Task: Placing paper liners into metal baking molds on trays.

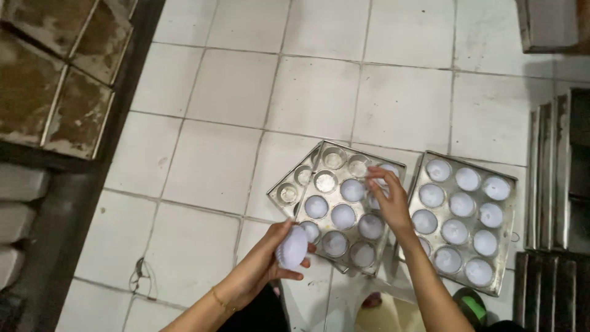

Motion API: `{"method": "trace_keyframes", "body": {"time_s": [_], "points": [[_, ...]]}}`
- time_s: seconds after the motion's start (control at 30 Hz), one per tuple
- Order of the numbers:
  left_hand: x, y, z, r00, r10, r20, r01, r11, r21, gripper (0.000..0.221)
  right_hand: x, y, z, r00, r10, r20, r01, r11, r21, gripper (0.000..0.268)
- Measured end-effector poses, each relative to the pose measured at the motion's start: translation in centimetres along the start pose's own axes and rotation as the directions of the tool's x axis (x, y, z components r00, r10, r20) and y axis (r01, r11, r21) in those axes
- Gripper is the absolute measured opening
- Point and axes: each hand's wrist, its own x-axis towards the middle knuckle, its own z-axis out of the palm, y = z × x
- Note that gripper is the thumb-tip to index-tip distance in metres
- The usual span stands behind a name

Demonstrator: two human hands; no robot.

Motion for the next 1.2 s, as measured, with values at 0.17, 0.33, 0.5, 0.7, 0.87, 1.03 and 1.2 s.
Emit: {"method": "trace_keyframes", "body": {"time_s": [0.17, 0.33, 0.5, 0.7, 0.87, 1.03, 1.2], "points": [[-1.2, 0.6, 1.3, 0.997, -0.009, 0.083, 0.004, 0.999, 0.054, 0.063, -8.9, -16.1, 2.8, 0.949, -0.137, 0.283, 0.12, 0.99, 0.078, 0.011], [-2.0, 0.3, 2.0, 0.965, 0.004, 0.264, -0.047, 0.987, 0.156, 0.065, -12.3, -20.5, 5.5, 0.935, -0.191, 0.297, 0.225, 0.971, -0.084, 0.032], [-1.4, -1.1, 0.9, 0.879, 0.014, 0.477, -0.123, 0.973, 0.197, 0.055, -13.6, -19.8, 5.4, 0.936, -0.262, 0.233, 0.306, 0.936, -0.175, 0.038], [-1.4, -1.6, 0.6, 0.849, -0.01, 0.529, -0.141, 0.96, 0.244, 0.057, -14.1, -20.2, 4.3, 0.93, -0.193, 0.312, 0.223, 0.973, -0.064, 0.035], [-1.7, -1.4, 0.7, 0.837, -0.007, 0.547, -0.155, 0.956, 0.25, 0.056, -14.1, -20.1, 3.9, 0.922, -0.154, 0.354, 0.18, 0.983, -0.042, 0.032], [-1.3, -1.3, 1.1, 0.851, 0.036, 0.523, -0.156, 0.97, 0.187, 0.056, -14.5, -20.7, 4.2, 0.939, -0.194, 0.285, 0.23, 0.968, -0.098, 0.022], [-2.5, 0.0, 2.3, 0.941, 0.072, 0.331, -0.17, 0.945, 0.278, 0.065, -14.6, -21.2, 4.2, 0.963, -0.26, 0.073, 0.27, 0.919, -0.286, 0.007]]}}
